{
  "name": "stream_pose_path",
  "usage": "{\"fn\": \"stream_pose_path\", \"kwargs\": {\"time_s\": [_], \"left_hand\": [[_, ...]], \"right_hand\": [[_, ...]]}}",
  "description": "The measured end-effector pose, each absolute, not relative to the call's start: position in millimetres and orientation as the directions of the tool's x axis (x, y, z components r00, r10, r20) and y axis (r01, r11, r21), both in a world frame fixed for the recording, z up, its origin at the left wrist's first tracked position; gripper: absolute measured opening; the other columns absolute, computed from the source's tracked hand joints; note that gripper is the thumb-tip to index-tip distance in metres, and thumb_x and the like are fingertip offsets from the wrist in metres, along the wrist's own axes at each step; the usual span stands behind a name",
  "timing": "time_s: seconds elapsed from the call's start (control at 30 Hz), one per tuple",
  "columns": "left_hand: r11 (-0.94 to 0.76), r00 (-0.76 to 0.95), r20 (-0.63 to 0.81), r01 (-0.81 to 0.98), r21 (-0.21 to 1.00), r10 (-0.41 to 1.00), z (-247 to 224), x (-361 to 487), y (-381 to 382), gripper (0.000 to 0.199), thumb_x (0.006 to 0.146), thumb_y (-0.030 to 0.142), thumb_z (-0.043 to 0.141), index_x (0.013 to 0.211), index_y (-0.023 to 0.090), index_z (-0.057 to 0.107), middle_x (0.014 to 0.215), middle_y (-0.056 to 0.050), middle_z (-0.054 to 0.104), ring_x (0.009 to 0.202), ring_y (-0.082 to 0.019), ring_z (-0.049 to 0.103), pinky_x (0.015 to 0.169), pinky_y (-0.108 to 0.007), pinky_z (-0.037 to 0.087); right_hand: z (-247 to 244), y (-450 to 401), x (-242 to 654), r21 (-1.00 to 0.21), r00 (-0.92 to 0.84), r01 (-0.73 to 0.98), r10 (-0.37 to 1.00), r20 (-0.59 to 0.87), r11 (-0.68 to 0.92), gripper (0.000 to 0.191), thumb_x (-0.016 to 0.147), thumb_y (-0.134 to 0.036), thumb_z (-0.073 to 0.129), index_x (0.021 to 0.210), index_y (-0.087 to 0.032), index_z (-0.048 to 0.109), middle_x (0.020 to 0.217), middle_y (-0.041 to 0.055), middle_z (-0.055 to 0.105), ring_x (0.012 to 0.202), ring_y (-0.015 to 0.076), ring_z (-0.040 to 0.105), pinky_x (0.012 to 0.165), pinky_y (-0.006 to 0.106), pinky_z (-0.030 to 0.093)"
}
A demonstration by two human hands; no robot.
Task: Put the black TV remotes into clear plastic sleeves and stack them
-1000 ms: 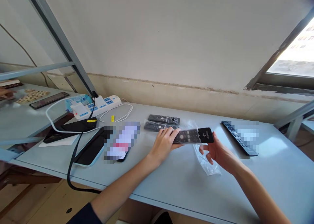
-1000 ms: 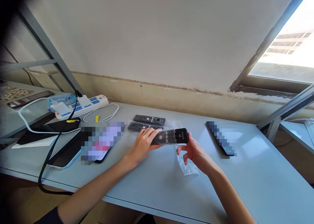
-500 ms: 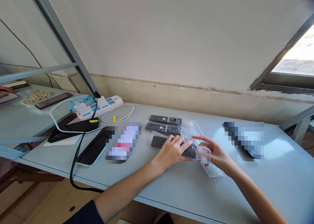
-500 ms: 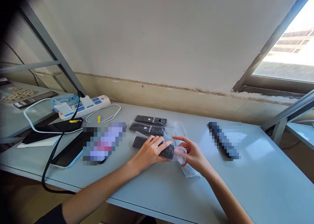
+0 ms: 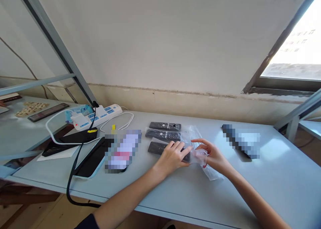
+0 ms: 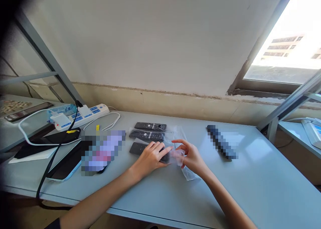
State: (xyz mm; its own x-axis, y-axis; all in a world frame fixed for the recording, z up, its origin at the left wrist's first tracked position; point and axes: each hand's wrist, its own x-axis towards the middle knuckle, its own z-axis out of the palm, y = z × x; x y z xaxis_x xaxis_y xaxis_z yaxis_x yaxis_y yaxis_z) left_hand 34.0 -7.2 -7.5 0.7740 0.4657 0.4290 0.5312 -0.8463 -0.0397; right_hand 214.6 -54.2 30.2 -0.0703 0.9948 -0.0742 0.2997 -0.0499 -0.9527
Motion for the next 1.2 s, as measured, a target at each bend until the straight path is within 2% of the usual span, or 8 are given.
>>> {"fn": "stream_pose_path", "kwargs": {"time_s": [0.2, 0.27, 0.37, 0.47, 0.67, 0.83, 1.0, 1.2], "left_hand": [[-0.798, 0.691, 0.46, 0.6, 0.066, 0.558, 0.2, 25.2, 0.6, 0.031, 0.087, 0.028, 0.06, 0.116, 0.017, 0.061, 0.091, -0.005, 0.063, 0.088, -0.021, 0.057, 0.08, -0.032, 0.043], [-0.786, 0.675, 0.457, 0.611, 0.095, 0.58, 0.8, 22.8, 5.9, 0.023, 0.09, 0.022, 0.052, 0.108, 0.018, 0.065, 0.09, -0.004, 0.062, 0.087, -0.02, 0.056, 0.08, -0.032, 0.043], [-0.793, 0.683, 0.45, 0.601, 0.1, 0.575, -0.7, 21.0, 12.0, 0.026, 0.092, 0.018, 0.043, 0.091, 0.019, 0.068, 0.089, -0.003, 0.062, 0.087, -0.018, 0.055, 0.081, -0.032, 0.044], [-0.807, 0.699, 0.454, 0.585, 0.082, 0.553, -4.5, 22.2, 12.9, 0.028, 0.093, 0.017, 0.042, 0.09, 0.019, 0.069, 0.095, -0.004, 0.062, 0.091, -0.018, 0.055, 0.085, -0.034, 0.044], [-0.83, 0.704, 0.469, 0.541, 0.134, 0.534, -9.9, 27.5, 8.4, 0.03, 0.088, 0.014, 0.052, 0.111, 0.027, 0.066, 0.111, -0.005, 0.059, 0.104, -0.019, 0.054, 0.088, -0.036, 0.046], [-0.817, 0.683, 0.459, 0.534, 0.218, 0.569, -1.4, 23.0, 6.0, 0.039, 0.077, 0.028, 0.065, 0.115, 0.022, 0.061, 0.113, -0.007, 0.058, 0.108, -0.023, 0.055, 0.093, -0.038, 0.046], [-0.749, 0.613, 0.449, 0.617, 0.24, 0.649, 0.8, 22.6, 7.5, 0.03, 0.087, 0.026, 0.049, 0.113, 0.018, 0.059, 0.116, -0.009, 0.059, 0.114, -0.022, 0.053, 0.098, -0.039, 0.043], [-0.615, 0.47, 0.459, 0.751, 0.24, 0.754, -7.6, 21.7, 15.1, 0.043, 0.091, 0.036, 0.043, 0.129, 0.018, 0.051, 0.137, -0.014, 0.047, 0.135, -0.031, 0.035, 0.105, -0.05, 0.035]], "right_hand": [[36.0, -49.7, 238.6, -0.894, 0.105, 0.447, 0.991, 0.078, 0.023, 0.049, 0.072, -0.051, 0.059, 0.108, -0.018, 0.058, 0.095, 0.0072, 0.065, 0.059, 0.0132, 0.061, 0.047, 0.028, 0.052], [33.9, -46.5, 250.6, -0.821, 0.234, 0.57, 0.955, 0.184, 0.018, 0.041, 0.076, -0.046, 0.054, 0.105, -0.018, 0.061, 0.097, 0.0075, 0.065, 0.063, 0.015, 0.064, 0.052, 0.029, 0.053], [31.2, -42.9, 266.8, -0.726, 0.379, 0.687, 0.874, 0.305, -0.044, 0.028, 0.076, -0.033, 0.05, 0.097, -0.02, 0.064, 0.099, 0.0068, 0.064, 0.068, 0.016, 0.064, 0.056, 0.029, 0.049], [31.0, -42.7, 278.1, -0.668, 0.437, 0.738, 0.825, 0.358, -0.101, 0.024, 0.074, -0.028, 0.05, 0.091, -0.023, 0.066, 0.1, 0.0056, 0.063, 0.074, 0.0177, 0.064, 0.056, 0.027, 0.044], [29.2, -43.9, 296.2, -0.583, 0.481, 0.79, 0.78, 0.4, -0.188, 0.024, 0.072, -0.028, 0.051, 0.09, -0.023, 0.067, 0.098, 0.0071, 0.062, 0.085, 0.0222, 0.061, 0.06, 0.03, 0.045], [21.5, -42.2, 315.8, -0.518, 0.491, 0.819, 0.767, 0.412, -0.247, 0.028, 0.071, -0.024, 0.052, 0.094, -0.021, 0.067, 0.102, 0.0096, 0.06, 0.097, 0.0256, 0.058, 0.078, 0.035, 0.047], [12.2, -42.8, 332.0, -0.458, 0.537, 0.815, 0.759, 0.369, -0.355, 0.033, 0.071, -0.024, 0.054, 0.101, -0.018, 0.067, 0.102, 0.0134, 0.06, 0.098, 0.0293, 0.057, 0.081, 0.038, 0.046], [5.9, -45.2, 341.7, -0.417, 0.584, 0.793, 0.748, 0.316, -0.443, 0.036, 0.072, -0.024, 0.054, 0.105, -0.018, 0.068, 0.092, 0.0145, 0.063, 0.088, 0.0286, 0.061, 0.069, 0.036, 0.047]]}}
